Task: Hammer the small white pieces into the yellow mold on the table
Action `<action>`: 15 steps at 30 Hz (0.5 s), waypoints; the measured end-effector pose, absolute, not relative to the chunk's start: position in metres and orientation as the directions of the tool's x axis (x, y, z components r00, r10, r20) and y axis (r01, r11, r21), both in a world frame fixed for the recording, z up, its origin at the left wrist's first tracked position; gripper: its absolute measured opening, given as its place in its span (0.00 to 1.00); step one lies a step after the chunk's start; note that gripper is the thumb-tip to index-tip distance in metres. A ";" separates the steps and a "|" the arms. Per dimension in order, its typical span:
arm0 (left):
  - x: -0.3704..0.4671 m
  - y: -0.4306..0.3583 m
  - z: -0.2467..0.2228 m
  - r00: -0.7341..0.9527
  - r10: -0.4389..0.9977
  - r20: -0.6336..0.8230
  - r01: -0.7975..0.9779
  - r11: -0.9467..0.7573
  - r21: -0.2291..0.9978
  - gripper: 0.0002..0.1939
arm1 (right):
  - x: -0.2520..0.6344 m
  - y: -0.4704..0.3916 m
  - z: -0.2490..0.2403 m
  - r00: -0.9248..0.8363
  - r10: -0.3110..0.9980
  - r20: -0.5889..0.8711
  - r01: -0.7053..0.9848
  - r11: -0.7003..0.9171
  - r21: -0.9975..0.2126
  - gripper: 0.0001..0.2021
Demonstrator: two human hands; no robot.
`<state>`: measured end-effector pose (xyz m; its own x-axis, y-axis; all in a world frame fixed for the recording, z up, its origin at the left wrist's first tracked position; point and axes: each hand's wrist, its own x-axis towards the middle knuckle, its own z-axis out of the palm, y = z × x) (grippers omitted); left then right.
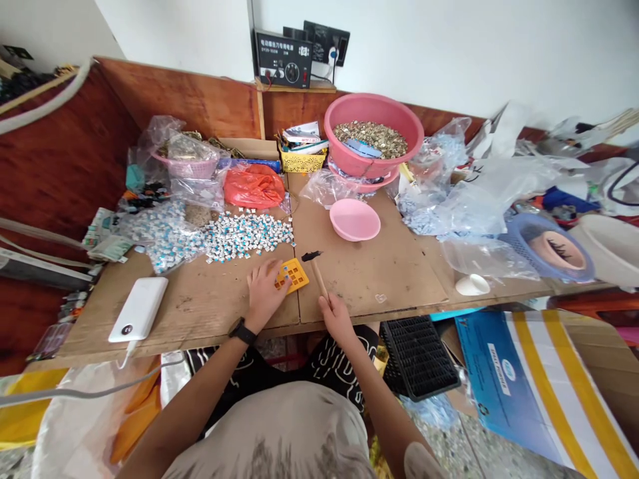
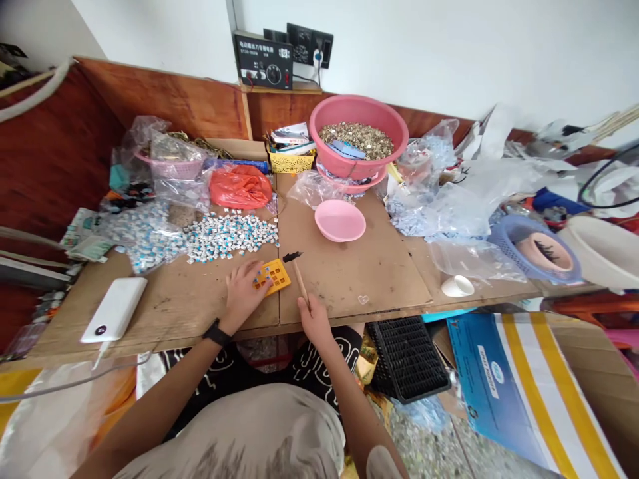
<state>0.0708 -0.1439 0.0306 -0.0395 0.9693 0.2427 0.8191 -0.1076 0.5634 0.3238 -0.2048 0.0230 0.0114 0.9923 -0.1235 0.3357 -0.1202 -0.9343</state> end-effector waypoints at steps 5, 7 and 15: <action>0.058 -0.155 0.023 0.063 0.976 0.210 0.832 -0.168 0.528 0.29 | 0.319 -0.229 0.038 -0.061 0.998 0.019 0.507 0.048 -0.861 0.15; 0.054 -0.160 0.019 0.064 0.978 0.199 0.832 -0.163 0.531 0.30 | 0.314 -0.239 0.036 -0.061 0.998 -0.004 0.543 0.030 -0.839 0.15; 0.063 -0.132 0.021 0.007 0.973 0.232 0.805 -0.143 0.576 0.28 | 0.322 -0.232 0.023 -0.063 0.998 -0.021 0.481 0.011 -0.877 0.20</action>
